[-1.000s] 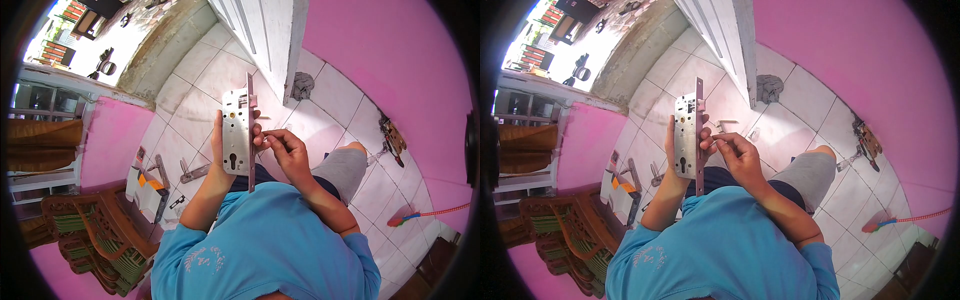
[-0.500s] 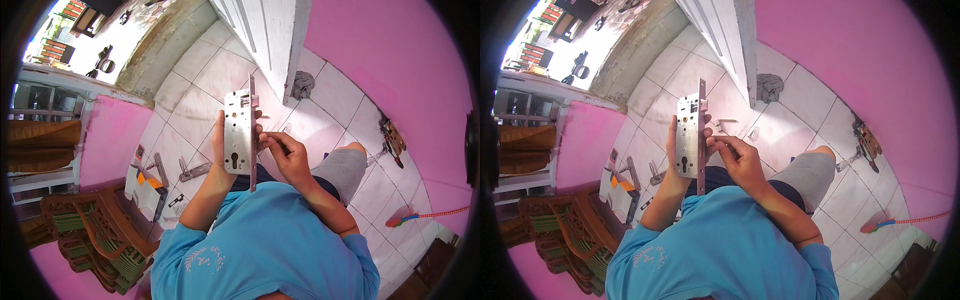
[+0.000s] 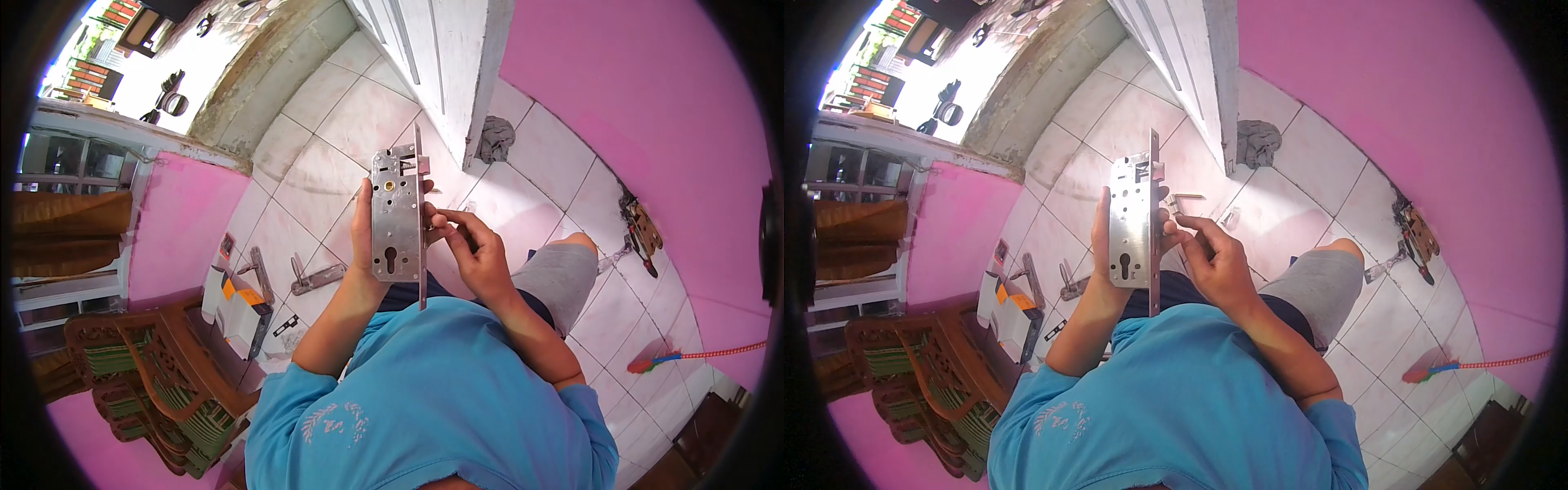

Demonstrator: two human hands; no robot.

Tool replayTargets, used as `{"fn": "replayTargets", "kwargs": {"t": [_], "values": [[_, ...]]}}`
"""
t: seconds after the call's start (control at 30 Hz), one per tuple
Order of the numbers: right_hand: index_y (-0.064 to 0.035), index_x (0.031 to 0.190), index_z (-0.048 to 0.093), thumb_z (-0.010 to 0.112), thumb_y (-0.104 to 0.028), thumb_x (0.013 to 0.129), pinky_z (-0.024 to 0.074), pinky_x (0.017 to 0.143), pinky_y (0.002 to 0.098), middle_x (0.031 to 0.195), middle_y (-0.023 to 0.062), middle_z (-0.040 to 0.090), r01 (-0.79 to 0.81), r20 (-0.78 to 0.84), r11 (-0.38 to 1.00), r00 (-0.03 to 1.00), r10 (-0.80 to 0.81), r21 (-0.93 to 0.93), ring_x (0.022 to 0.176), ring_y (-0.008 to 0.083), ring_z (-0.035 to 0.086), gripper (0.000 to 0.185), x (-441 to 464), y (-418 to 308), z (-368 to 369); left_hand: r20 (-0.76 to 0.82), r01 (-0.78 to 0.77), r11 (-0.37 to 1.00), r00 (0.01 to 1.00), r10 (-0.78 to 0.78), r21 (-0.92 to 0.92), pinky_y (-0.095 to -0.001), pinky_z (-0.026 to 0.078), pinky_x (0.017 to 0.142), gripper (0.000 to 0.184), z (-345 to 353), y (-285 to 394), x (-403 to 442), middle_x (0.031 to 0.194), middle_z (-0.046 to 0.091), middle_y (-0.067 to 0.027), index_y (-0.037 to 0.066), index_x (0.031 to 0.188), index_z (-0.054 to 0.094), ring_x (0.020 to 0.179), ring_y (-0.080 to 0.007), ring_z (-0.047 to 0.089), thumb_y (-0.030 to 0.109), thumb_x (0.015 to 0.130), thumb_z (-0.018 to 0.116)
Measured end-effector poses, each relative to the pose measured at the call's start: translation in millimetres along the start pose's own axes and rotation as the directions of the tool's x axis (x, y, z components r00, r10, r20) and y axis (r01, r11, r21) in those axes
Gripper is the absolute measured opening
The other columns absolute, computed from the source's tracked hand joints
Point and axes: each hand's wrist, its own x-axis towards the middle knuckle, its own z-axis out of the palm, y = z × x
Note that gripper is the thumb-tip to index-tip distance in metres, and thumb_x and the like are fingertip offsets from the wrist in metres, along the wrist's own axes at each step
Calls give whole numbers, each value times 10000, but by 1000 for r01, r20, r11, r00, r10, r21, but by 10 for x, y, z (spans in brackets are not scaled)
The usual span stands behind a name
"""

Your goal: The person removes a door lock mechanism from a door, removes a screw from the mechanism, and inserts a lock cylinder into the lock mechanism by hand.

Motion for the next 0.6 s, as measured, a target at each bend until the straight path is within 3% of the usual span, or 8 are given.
{"fn": "replayTargets", "kwargs": {"t": [0.3, 0.4, 0.43, 0.47, 0.5, 0.6], "values": [[-35, 1113, 621, 571, -104, 966, 314, 533, 225, 637, -51, 453, -96, -10, 995, 995, 96, 8, 587, 33, 383, 170, -31, 73, -86, 22, 21, 995, 1000, -19, -96, -467, 560, 859, 812, -52, 3, 23, 940, 641, -212, -71, 1320, 441, 842, -322, 670, 649, 970, 305], [-19, 1153, 583, 519, -128, 979, 363, 576, 234, 736, -12, 521, -212, 31, 964, 977, 210, 158, 640, 60, 463, 215, -15, 72, -127, 8, 6, 997, 1000, -6, -81, -467, 561, 860, 803, -87, 13, 17, 946, 638, -211, -73, 1326, 434, 841, -323, 672, 637, 974, 303], [-4, 1179, 553, 482, -127, 980, 386, 618, 259, 820, 16, 539, -305, 78, 836, 950, 304, 456, 695, 103, 495, 244, 6, 114, -141, 28, 6, 996, 1000, -3, -90, -470, 560, 868, 804, -83, 22, 13, 940, 637, -202, -71, 1331, 431, 848, -320, 674, 637, 975, 299], [10, 1206, 524, 445, -125, 982, 409, 660, 284, 904, 44, 556, -366, 151, 612, 915, 375, 701, 750, 145, 527, 273, 18, 144, -161, 33, 10, 995, 999, -7, -95, -470, 560, 868, 804, -91, 31, 9, 940, 637, -202, -71, 1331, 431, 848, -320, 674, 637, 975, 299], [10, 1206, 524, 445, -125, 982, 409, 660, 284, 904, 44, 556, -363, 145, 616, 916, 375, 699, 750, 145, 527, 273, 26, 157, -182, 30, -1, 996, 1000, 4, -84, -468, 561, 864, 806, -104, 45, 7, 938, 637, -200, -71, 1332, 433, 852, -318, 676, 639, 974, 298], [89, 1228, 465, 363, -99, 967, 456, 1038, 442, 1162, 195, 598, -380, 210, 468, 903, 374, 798, 1157, 325, 592, 337, 45, 178, -245, 45, -17, 997, 999, 20, -73, -465, 567, 849, 802, -90, 75, 0, 940, 640, -194, -66, 1330, 442, 855, -309, 678, 639, 973, 303]]}}
